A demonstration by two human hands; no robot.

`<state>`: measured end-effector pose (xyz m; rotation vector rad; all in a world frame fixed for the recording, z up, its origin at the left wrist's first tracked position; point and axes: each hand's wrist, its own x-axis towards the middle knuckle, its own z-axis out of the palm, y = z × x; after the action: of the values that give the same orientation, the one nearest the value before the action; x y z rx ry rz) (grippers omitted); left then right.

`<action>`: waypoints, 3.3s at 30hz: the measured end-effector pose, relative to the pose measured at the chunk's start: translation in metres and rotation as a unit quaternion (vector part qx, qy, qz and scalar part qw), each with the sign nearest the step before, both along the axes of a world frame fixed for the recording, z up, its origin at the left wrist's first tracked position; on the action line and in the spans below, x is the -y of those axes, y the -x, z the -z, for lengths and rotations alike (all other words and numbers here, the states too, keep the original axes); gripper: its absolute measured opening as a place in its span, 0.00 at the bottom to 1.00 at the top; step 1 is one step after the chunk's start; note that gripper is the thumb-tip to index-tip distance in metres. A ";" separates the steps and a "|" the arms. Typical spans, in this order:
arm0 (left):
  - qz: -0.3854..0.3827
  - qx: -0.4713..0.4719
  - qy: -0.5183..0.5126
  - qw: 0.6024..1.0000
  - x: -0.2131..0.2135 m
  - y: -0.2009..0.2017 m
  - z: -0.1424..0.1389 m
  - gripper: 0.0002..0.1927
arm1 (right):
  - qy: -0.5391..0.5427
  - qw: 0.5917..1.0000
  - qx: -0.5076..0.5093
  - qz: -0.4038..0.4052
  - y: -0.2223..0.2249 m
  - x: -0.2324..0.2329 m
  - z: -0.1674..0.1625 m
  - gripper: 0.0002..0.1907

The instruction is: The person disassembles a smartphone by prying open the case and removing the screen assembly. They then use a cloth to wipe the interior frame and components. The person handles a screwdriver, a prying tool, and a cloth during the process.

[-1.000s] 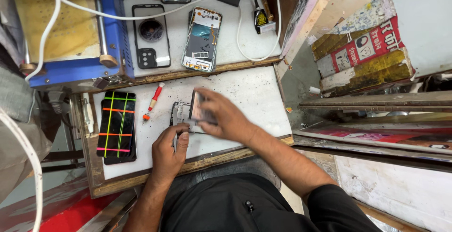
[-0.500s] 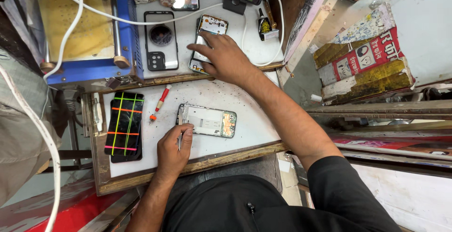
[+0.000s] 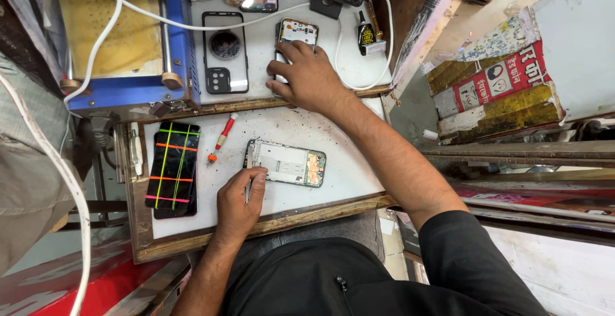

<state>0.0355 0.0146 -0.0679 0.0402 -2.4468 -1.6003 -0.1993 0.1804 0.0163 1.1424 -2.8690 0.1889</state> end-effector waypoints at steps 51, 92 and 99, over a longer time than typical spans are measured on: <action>0.017 -0.024 -0.217 0.976 0.005 -0.005 -0.004 0.10 | 0.411 0.824 0.316 0.228 0.095 0.056 -0.095 0.13; 0.038 0.011 -0.216 0.976 0.016 -0.014 0.017 0.09 | 0.590 0.750 0.206 0.215 -0.034 -0.179 0.043 0.16; 0.038 0.006 -0.224 0.974 0.022 -0.015 0.022 0.09 | 0.605 0.719 0.221 0.261 -0.049 -0.179 0.058 0.13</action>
<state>0.0507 -0.0070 -0.0903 0.0277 -2.0663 -2.1590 -0.1502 0.3590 -0.0420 -0.0127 -2.2251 2.0687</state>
